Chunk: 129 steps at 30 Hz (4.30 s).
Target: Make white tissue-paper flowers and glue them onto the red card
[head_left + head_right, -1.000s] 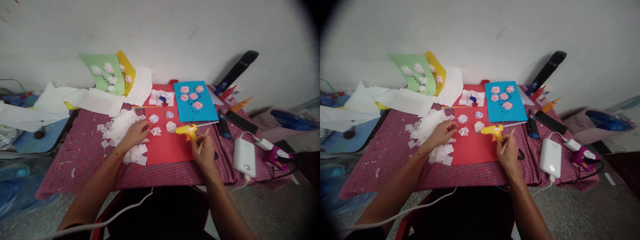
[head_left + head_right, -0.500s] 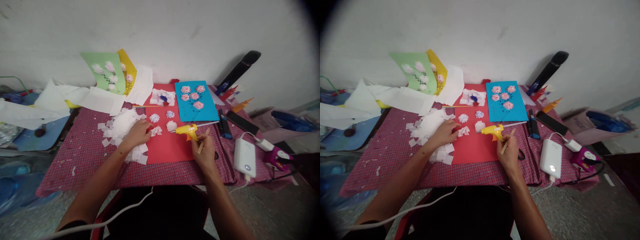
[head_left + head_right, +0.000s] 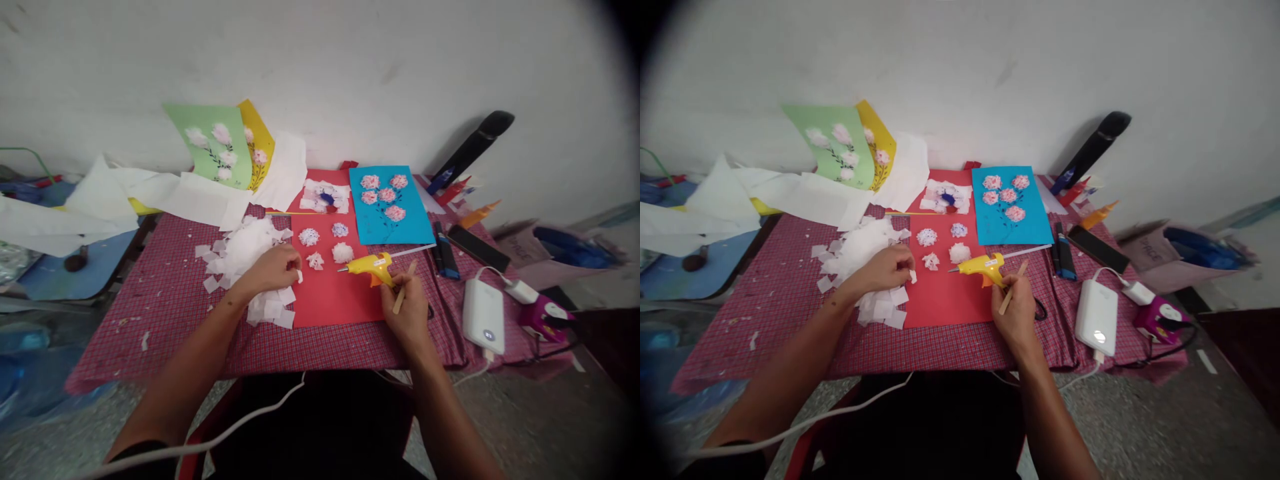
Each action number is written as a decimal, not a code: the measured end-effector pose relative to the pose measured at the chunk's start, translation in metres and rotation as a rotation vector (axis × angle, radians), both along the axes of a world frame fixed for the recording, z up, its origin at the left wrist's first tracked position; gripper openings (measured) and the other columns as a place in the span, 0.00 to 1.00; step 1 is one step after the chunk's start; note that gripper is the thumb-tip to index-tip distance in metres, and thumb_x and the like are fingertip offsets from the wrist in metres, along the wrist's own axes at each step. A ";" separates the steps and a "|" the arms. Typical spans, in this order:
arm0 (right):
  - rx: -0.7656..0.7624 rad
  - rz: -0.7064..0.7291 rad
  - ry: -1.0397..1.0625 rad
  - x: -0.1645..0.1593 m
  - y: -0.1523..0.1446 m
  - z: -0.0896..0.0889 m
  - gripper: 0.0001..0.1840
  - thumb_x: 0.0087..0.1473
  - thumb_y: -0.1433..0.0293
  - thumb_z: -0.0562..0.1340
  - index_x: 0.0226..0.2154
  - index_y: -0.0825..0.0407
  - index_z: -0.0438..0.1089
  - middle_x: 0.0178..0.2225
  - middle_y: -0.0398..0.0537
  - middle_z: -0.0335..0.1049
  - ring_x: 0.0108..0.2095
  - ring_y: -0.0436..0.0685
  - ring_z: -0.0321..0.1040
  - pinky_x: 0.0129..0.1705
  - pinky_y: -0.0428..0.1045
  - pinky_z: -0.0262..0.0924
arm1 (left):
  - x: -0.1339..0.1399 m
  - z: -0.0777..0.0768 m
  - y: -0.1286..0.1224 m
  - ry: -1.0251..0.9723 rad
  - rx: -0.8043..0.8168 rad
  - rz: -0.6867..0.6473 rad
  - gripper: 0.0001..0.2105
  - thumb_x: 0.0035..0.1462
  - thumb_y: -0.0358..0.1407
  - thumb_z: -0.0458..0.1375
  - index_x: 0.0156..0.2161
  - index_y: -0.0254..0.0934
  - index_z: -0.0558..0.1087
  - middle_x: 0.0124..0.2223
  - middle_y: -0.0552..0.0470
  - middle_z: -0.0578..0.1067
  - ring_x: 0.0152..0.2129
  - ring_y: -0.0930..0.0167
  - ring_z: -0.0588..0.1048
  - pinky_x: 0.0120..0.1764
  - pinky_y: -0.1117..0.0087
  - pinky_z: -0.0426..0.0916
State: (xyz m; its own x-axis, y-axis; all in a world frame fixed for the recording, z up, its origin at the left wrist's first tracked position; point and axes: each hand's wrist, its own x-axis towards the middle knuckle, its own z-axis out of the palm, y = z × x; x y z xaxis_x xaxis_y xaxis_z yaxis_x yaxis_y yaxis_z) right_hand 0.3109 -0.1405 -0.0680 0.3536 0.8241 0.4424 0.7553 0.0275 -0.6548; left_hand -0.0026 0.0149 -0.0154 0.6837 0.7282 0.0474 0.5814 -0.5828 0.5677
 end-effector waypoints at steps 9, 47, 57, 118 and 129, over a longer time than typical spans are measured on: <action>-0.062 0.076 -0.036 -0.008 0.000 0.012 0.08 0.60 0.65 0.62 0.42 0.47 0.65 0.38 0.51 0.75 0.34 0.62 0.73 0.37 0.57 0.68 | -0.001 -0.006 -0.003 -0.097 -0.012 0.033 0.15 0.51 0.25 0.53 0.39 0.40 0.78 0.39 0.49 0.81 0.36 0.66 0.77 0.44 0.62 0.71; -0.524 0.146 -0.691 0.076 0.035 0.049 0.11 0.59 0.77 0.61 0.42 0.52 0.76 0.37 0.60 0.78 0.36 0.65 0.75 0.38 0.53 0.61 | 0.008 -0.017 -0.007 -0.076 0.044 0.011 0.05 0.57 0.28 0.53 0.36 0.40 0.70 0.35 0.50 0.77 0.32 0.67 0.73 0.36 0.65 0.63; -0.420 0.318 -0.441 0.043 0.015 0.052 0.10 0.66 0.59 0.64 0.41 0.47 0.77 0.36 0.51 0.78 0.37 0.62 0.73 0.38 0.53 0.62 | 0.004 -0.017 -0.005 0.008 0.063 0.069 0.03 0.58 0.36 0.59 0.38 0.41 0.74 0.34 0.51 0.77 0.31 0.66 0.73 0.36 0.65 0.63; -0.641 0.440 0.669 -0.024 0.035 0.068 0.15 0.51 0.56 0.72 0.33 0.49 0.73 0.20 0.40 0.66 0.21 0.52 0.61 0.24 0.49 0.57 | 0.005 -0.009 -0.017 -0.011 0.315 -0.254 0.15 0.64 0.30 0.56 0.49 0.43 0.83 0.55 0.43 0.75 0.52 0.59 0.73 0.57 0.53 0.71; -0.648 0.463 0.585 -0.028 0.044 0.052 0.19 0.56 0.51 0.70 0.39 0.49 0.75 0.21 0.39 0.65 0.18 0.49 0.58 0.19 0.45 0.53 | 0.009 -0.019 -0.018 0.020 0.365 -0.300 0.16 0.69 0.35 0.57 0.58 0.43 0.79 0.74 0.43 0.59 0.70 0.52 0.59 0.70 0.43 0.61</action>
